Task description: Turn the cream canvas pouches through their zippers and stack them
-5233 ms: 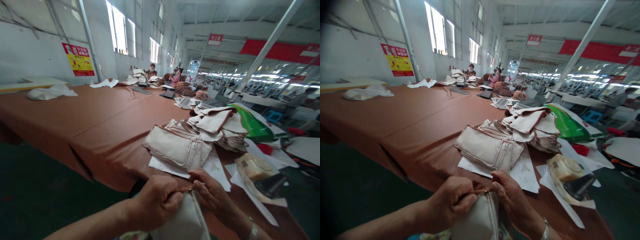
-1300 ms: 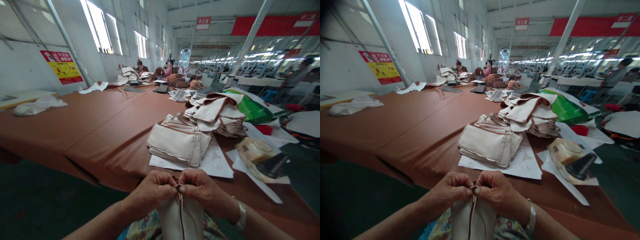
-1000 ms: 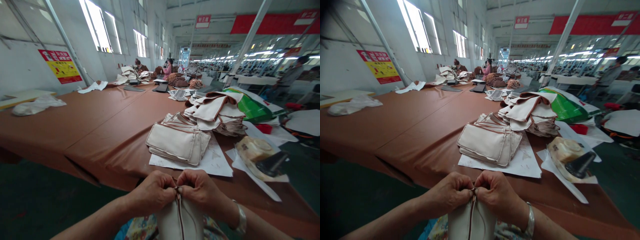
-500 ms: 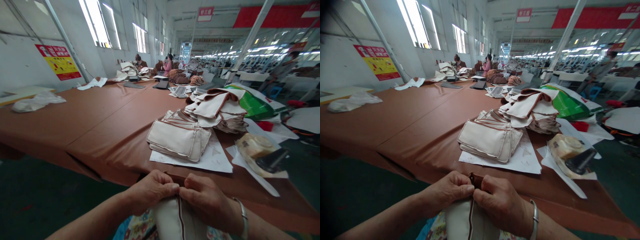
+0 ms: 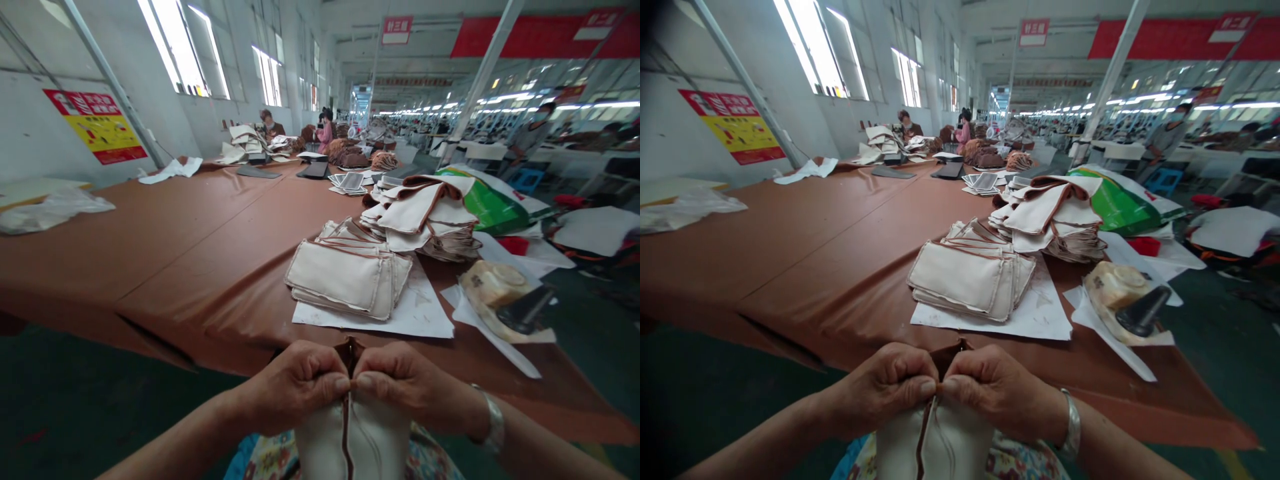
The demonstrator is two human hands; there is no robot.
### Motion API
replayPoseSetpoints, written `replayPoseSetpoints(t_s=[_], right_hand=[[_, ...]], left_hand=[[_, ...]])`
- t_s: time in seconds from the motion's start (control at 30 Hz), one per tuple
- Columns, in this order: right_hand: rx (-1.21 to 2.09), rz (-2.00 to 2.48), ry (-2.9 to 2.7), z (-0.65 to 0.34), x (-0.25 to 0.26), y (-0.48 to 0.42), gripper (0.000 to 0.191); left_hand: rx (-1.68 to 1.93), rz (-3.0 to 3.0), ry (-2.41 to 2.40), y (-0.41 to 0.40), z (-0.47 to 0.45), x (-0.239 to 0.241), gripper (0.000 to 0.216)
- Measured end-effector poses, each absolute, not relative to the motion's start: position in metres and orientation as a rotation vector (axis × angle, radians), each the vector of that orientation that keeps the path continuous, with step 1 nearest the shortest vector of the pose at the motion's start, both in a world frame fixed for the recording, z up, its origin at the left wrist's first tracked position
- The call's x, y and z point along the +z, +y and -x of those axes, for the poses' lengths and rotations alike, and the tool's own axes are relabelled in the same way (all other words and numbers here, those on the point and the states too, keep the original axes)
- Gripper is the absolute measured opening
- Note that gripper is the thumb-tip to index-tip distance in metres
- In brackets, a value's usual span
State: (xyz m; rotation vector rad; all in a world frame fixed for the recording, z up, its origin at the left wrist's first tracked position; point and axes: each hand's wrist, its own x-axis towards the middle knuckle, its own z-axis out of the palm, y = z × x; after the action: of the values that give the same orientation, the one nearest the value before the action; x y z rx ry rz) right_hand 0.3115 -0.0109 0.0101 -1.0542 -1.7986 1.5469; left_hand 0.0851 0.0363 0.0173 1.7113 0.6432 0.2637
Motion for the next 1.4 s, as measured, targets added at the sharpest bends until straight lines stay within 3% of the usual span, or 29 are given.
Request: replayPoseSetpoints(t_s=[0.23, 0.37, 0.5, 0.8, 1.03, 1.13, 1.23, 1.4], right_hand=[[1.626, 0.854, -1.528, -0.304, -0.006, -0.015, 0.037], [1.8, 0.887, -1.459, -0.308, -0.007, -0.009, 0.045], [1.698, 0.897, -1.626, -0.305, 0.001, -0.003, 0.044], [1.661, 0.863, -1.67, -0.304, -0.002, -0.006, 0.041], [1.306, 1.026, -1.816, -0.308, -0.006, -0.008, 0.031], [0.833, 1.066, -1.772, -0.313, -0.006, -0.014, 0.014], [0.437, 0.977, -1.846, -0.317, -0.005, -0.023, 0.023], [0.215, 0.908, -2.076, -0.312, 0.002, -0.036, 0.025]], left_hand=[[0.394, -1.468, 0.613, 0.029, -0.083, 0.01, 0.041], [0.435, -1.654, 0.637, 0.03, -0.085, 0.011, 0.04], [0.448, -1.749, 0.642, 0.034, -0.087, 0.017, 0.04], [0.387, -1.358, 0.72, 0.041, -0.084, 0.024, 0.064], [0.225, -1.221, 0.719, 0.033, -0.091, 0.021, 0.046], [0.313, -1.024, 0.744, 0.028, -0.091, 0.012, 0.04], [0.341, -0.954, 0.764, 0.025, -0.092, 0.008, 0.034], [0.358, -0.992, 0.789, 0.023, -0.097, 0.01, 0.03]])
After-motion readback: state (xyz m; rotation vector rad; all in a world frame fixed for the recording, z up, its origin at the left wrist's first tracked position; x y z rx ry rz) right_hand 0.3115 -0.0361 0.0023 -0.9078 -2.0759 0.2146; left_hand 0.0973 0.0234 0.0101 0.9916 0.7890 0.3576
